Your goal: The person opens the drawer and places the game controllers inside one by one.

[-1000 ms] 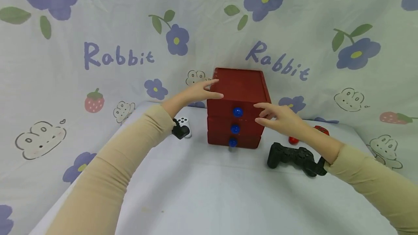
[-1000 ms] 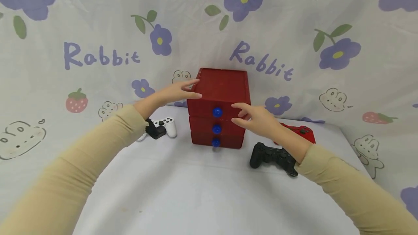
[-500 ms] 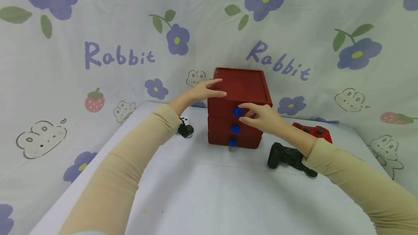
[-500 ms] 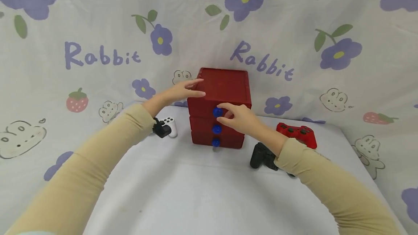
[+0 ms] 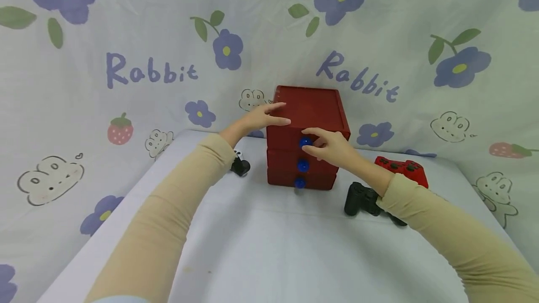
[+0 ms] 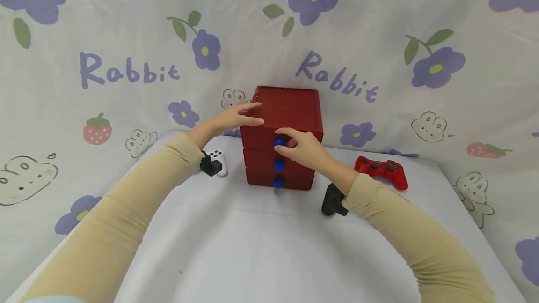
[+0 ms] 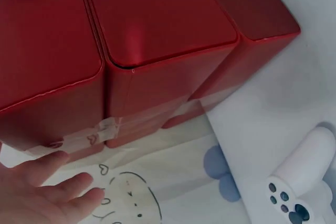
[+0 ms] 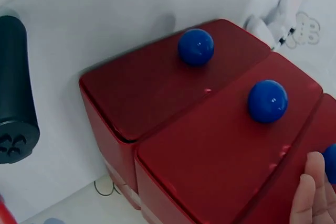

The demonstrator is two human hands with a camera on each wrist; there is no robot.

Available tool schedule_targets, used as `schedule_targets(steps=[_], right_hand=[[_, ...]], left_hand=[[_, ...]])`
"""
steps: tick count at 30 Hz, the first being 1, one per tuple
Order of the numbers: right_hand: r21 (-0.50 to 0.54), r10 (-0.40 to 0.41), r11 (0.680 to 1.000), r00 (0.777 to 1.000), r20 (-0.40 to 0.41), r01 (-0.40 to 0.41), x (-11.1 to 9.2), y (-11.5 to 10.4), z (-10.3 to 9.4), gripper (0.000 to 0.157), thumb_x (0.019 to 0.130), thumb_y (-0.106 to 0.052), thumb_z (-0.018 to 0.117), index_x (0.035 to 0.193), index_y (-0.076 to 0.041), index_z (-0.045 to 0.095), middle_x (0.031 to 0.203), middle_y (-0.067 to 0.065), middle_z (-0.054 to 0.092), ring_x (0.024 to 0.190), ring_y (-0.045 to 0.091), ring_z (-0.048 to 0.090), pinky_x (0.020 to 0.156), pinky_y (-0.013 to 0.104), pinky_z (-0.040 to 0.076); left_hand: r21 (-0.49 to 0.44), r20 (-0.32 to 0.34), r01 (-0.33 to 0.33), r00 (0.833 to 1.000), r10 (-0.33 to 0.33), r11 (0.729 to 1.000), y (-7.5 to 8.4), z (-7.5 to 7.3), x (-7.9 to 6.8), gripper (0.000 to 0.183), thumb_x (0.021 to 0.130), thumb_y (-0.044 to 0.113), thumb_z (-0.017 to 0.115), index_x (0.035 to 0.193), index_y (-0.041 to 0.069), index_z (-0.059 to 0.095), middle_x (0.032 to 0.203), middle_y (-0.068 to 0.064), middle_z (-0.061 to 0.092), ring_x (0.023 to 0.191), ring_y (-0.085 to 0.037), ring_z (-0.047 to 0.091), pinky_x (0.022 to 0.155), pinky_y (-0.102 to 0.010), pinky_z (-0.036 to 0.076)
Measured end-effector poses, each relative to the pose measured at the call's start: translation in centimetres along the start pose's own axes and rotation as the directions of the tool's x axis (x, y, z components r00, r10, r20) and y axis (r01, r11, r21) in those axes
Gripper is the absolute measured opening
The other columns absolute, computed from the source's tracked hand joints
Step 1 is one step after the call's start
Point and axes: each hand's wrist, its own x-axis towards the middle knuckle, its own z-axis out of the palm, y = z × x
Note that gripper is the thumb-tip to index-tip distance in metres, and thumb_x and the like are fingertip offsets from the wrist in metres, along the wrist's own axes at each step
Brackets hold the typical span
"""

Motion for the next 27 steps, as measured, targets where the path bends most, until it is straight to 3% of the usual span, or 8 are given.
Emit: schedule_targets(steps=[7, 16, 27], right_hand=[[-0.002, 0.042, 0.999, 0.999, -0.017, -0.042, 0.6, 0.4, 1.1, 0.040, 0.087, -0.026, 0.062, 0.124, -0.014, 0.055, 0.078, 0.009, 0.066, 0.064, 0.016, 0.058, 0.057, 0.028, 0.048], [0.041, 0.004, 0.999, 0.998, -0.060, -0.002, 1.0, 0.4, 1.9, 0.033, 0.086, -0.018, 0.064, 0.116, -0.007, 0.058, 0.070, 0.014, 0.064, 0.057, 0.021, 0.060, 0.056, 0.026, 0.049], [0.043, 0.018, 0.999, 0.999, -0.044, -0.016, 1.3, 0.3, 1.9, 0.029, 0.085, -0.015, 0.064, 0.112, -0.005, 0.059, 0.069, 0.013, 0.063, 0.061, 0.028, 0.062, 0.056, 0.026, 0.048]], left_hand=[[-0.023, 0.020, 0.006, 1.000, -0.006, 1.000, -0.3, 0.0, 0.4, 0.071, 0.084, 0.043, 0.059, 0.144, 0.023, 0.027, 0.149, -0.006, 0.022, 0.136, -0.024, 0.022, 0.106, -0.049, 0.023], [-0.070, 0.018, 0.007, 1.000, -0.006, 0.998, -0.5, 0.2, 0.6, 0.068, 0.085, 0.041, 0.059, 0.142, 0.021, 0.030, 0.148, -0.007, 0.024, 0.132, -0.024, 0.026, 0.106, -0.048, 0.025], [-0.088, 0.039, 0.002, 0.999, 0.001, 0.996, -0.8, 0.4, 0.4, 0.065, 0.086, 0.041, 0.055, 0.141, 0.021, 0.027, 0.148, -0.007, 0.020, 0.132, -0.025, 0.025, 0.106, -0.049, 0.023]])
